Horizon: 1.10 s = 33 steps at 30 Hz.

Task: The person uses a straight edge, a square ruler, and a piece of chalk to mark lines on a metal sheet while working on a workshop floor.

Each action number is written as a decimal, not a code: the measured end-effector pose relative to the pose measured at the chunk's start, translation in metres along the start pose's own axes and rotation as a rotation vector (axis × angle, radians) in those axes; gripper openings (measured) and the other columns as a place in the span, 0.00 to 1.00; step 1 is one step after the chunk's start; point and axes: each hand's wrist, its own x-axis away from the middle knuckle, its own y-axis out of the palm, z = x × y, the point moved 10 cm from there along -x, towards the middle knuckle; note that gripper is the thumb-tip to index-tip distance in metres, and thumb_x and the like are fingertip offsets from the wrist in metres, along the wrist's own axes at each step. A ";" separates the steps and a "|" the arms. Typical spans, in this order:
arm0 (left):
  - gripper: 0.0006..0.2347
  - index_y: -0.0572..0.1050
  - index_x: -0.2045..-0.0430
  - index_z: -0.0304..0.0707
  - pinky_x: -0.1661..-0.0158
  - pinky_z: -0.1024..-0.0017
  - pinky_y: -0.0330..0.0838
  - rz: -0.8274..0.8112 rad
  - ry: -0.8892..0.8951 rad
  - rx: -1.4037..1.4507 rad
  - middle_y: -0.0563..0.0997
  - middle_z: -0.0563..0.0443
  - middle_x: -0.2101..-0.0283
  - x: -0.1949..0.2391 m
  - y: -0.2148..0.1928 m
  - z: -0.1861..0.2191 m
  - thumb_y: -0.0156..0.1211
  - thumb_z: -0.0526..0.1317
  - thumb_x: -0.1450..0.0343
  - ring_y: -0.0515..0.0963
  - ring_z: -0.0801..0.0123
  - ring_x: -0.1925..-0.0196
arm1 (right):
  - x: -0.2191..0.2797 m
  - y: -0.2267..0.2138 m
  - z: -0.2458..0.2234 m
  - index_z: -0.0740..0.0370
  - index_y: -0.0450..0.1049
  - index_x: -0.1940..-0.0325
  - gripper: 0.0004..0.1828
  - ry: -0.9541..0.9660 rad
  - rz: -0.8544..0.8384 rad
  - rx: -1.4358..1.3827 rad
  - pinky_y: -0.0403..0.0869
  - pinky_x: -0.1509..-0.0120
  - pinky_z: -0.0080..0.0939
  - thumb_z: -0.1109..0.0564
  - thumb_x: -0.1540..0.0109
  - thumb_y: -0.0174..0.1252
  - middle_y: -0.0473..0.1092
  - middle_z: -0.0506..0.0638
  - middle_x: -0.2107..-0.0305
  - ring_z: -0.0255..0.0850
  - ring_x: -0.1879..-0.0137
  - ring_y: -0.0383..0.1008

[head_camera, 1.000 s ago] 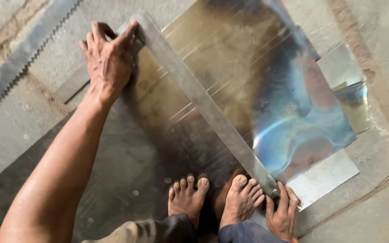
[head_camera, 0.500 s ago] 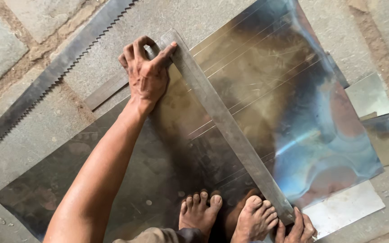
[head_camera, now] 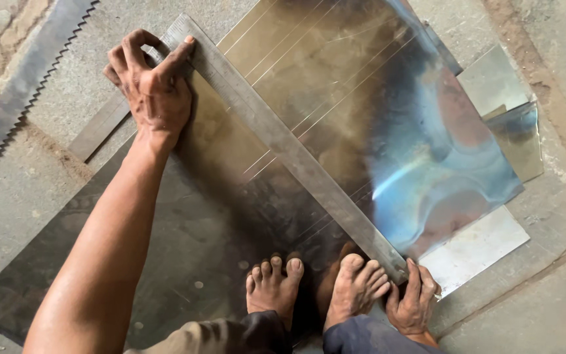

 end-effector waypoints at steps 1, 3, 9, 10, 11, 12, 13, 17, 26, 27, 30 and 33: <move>0.20 0.86 0.49 0.65 0.40 0.57 0.57 0.001 -0.002 0.013 0.73 0.49 0.44 0.000 -0.001 0.000 0.62 0.31 0.29 0.67 0.53 0.40 | -0.001 0.000 0.000 0.69 0.66 0.32 0.35 0.012 -0.005 0.016 0.62 0.32 0.58 0.55 0.43 0.59 0.61 0.61 0.42 0.57 0.39 0.64; 0.17 0.86 0.49 0.63 0.41 0.56 0.56 -0.001 -0.006 0.039 0.73 0.48 0.44 0.000 -0.002 0.001 0.64 0.33 0.27 0.67 0.53 0.41 | -0.002 -0.003 -0.003 0.68 0.66 0.33 0.35 0.014 0.004 0.023 0.62 0.33 0.58 0.55 0.44 0.59 0.62 0.61 0.43 0.56 0.40 0.65; 0.17 0.85 0.49 0.64 0.40 0.57 0.57 -0.029 -0.022 0.032 0.73 0.49 0.43 -0.002 0.002 -0.004 0.63 0.32 0.26 0.67 0.54 0.41 | -0.011 -0.008 -0.011 0.69 0.67 0.35 0.34 -0.045 0.064 0.021 0.63 0.34 0.57 0.54 0.44 0.58 0.64 0.61 0.46 0.56 0.41 0.66; 0.17 0.86 0.49 0.64 0.40 0.57 0.57 -0.026 -0.022 0.037 0.73 0.49 0.43 -0.001 0.001 -0.005 0.63 0.32 0.27 0.67 0.54 0.41 | -0.011 -0.008 -0.010 0.70 0.67 0.35 0.34 -0.063 0.058 0.019 0.63 0.35 0.57 0.54 0.43 0.58 0.64 0.62 0.46 0.56 0.41 0.66; 0.18 0.86 0.49 0.65 0.41 0.57 0.57 -0.024 -0.022 0.042 0.73 0.48 0.43 0.000 0.001 -0.004 0.63 0.32 0.27 0.67 0.54 0.41 | -0.010 -0.006 -0.010 0.70 0.67 0.35 0.34 -0.075 0.052 0.018 0.63 0.35 0.57 0.54 0.43 0.58 0.64 0.63 0.46 0.56 0.42 0.66; 0.19 0.86 0.49 0.65 0.41 0.56 0.57 -0.020 -0.019 0.046 0.73 0.48 0.44 -0.001 0.001 -0.004 0.63 0.32 0.28 0.67 0.53 0.41 | -0.011 -0.005 -0.011 0.70 0.67 0.35 0.34 -0.086 0.052 0.020 0.63 0.35 0.57 0.53 0.43 0.58 0.64 0.63 0.46 0.57 0.42 0.66; 0.18 0.86 0.49 0.65 0.41 0.56 0.57 -0.012 -0.021 0.037 0.72 0.48 0.44 0.000 0.000 -0.004 0.63 0.32 0.27 0.66 0.54 0.41 | -0.012 -0.002 -0.011 0.71 0.66 0.35 0.34 -0.097 0.045 0.015 0.64 0.35 0.57 0.53 0.43 0.58 0.64 0.64 0.46 0.57 0.42 0.66; 0.16 0.85 0.50 0.65 0.41 0.56 0.56 0.009 -0.022 0.047 0.72 0.49 0.44 -0.002 -0.001 -0.001 0.65 0.33 0.26 0.66 0.54 0.41 | -0.012 0.001 -0.007 0.72 0.66 0.34 0.34 -0.116 0.040 0.017 0.65 0.36 0.58 0.52 0.42 0.58 0.64 0.66 0.46 0.58 0.42 0.66; 0.18 0.84 0.43 0.62 0.41 0.54 0.60 -0.120 -0.072 0.048 0.71 0.40 0.40 -0.012 -0.009 0.008 0.66 0.35 0.26 0.66 0.48 0.40 | 0.006 0.000 0.021 0.76 0.64 0.34 0.35 -0.181 0.119 -0.101 0.69 0.38 0.59 0.49 0.39 0.57 0.64 0.72 0.46 0.63 0.43 0.66; 0.17 0.83 0.42 0.61 0.39 0.53 0.62 -0.155 -0.085 0.045 0.70 0.37 0.39 -0.019 -0.013 0.013 0.67 0.36 0.26 0.66 0.46 0.39 | -0.010 0.000 0.023 0.76 0.65 0.32 0.34 -0.106 0.134 -0.110 0.71 0.40 0.57 0.51 0.37 0.57 0.66 0.70 0.47 0.61 0.43 0.67; 0.36 0.74 0.40 0.50 0.45 0.37 0.60 -0.471 -0.244 0.032 0.62 0.20 0.38 -0.030 -0.007 0.024 0.80 0.56 0.43 0.61 0.27 0.39 | -0.077 -0.008 0.003 0.74 0.69 0.38 0.25 0.012 -0.078 -0.316 0.74 0.49 0.49 0.57 0.37 0.56 0.71 0.64 0.53 0.52 0.53 0.74; 0.52 0.66 0.36 0.45 0.43 0.32 0.57 -0.707 -0.400 -0.040 0.56 0.20 0.35 -0.040 0.004 0.033 0.84 0.61 0.55 0.59 0.21 0.35 | -0.171 -0.002 -0.067 0.73 0.73 0.43 0.18 -0.054 -0.400 -0.534 0.77 0.58 0.40 0.62 0.37 0.55 0.76 0.57 0.60 0.44 0.63 0.81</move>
